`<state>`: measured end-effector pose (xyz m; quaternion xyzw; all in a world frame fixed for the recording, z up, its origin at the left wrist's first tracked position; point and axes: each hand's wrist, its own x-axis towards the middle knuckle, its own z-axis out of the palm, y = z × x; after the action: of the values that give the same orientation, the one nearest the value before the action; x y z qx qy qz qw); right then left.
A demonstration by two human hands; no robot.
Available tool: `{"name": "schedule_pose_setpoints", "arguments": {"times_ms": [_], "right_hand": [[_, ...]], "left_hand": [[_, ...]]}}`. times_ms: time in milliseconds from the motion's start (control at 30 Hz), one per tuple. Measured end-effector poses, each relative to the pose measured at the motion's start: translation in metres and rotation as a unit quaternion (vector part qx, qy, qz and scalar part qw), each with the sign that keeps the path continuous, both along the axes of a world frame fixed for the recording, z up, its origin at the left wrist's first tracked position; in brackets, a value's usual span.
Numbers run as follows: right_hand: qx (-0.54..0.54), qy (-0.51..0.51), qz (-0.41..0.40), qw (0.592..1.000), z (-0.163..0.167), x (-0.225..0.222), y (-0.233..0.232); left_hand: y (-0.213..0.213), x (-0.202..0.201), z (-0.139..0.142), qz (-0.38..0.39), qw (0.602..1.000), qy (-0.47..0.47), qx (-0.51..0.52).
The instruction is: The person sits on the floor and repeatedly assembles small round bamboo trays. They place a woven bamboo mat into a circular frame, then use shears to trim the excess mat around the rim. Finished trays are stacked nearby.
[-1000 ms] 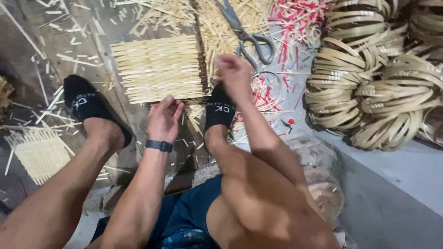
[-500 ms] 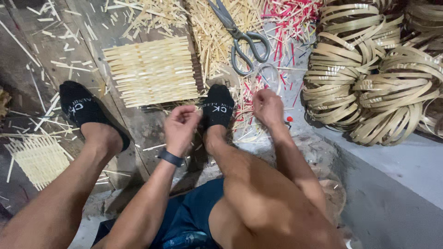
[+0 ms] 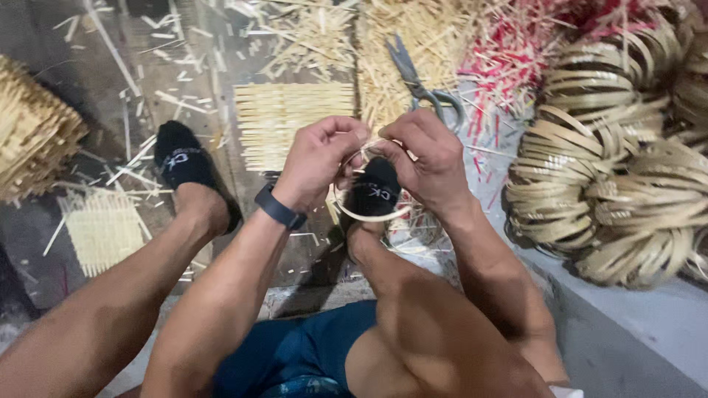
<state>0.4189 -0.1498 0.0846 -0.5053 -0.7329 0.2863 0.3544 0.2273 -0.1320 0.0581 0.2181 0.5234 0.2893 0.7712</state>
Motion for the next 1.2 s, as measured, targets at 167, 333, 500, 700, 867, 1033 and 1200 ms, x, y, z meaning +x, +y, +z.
{"name": "schedule_pose_setpoints", "arguments": {"times_ms": [167,333,500,700,867,1033,1200], "right_hand": [[0.093,-0.074,0.128,0.985,-0.004,-0.031,0.015],[0.089,-0.131,0.101,0.982,-0.015,-0.056,0.009],[0.090,-0.114,0.084,0.986,-0.027,-0.057,0.004],[-0.367,0.298,-0.138,0.870,-0.048,-0.036,0.022],[-0.477,0.555,-0.072,0.677,-0.072,-0.025,0.011],[-0.501,0.555,-0.051,0.662,-0.094,-0.021,0.009],[-0.490,0.575,-0.051,0.653,-0.105,-0.035,0.006]], "left_hand": [[0.012,-0.016,-0.016,-0.051,0.983,-0.053,-0.166],[0.003,-0.021,-0.032,-0.009,0.984,-0.030,-0.175],[-0.005,-0.022,-0.048,0.059,0.980,-0.079,-0.172],[0.001,-0.054,-0.060,0.186,0.972,-0.144,0.024],[0.012,-0.082,-0.049,0.209,0.937,-0.275,-0.055],[0.025,-0.082,-0.038,0.037,0.988,-0.082,-0.123],[0.018,-0.065,-0.043,0.135,0.980,-0.104,-0.107]]}}
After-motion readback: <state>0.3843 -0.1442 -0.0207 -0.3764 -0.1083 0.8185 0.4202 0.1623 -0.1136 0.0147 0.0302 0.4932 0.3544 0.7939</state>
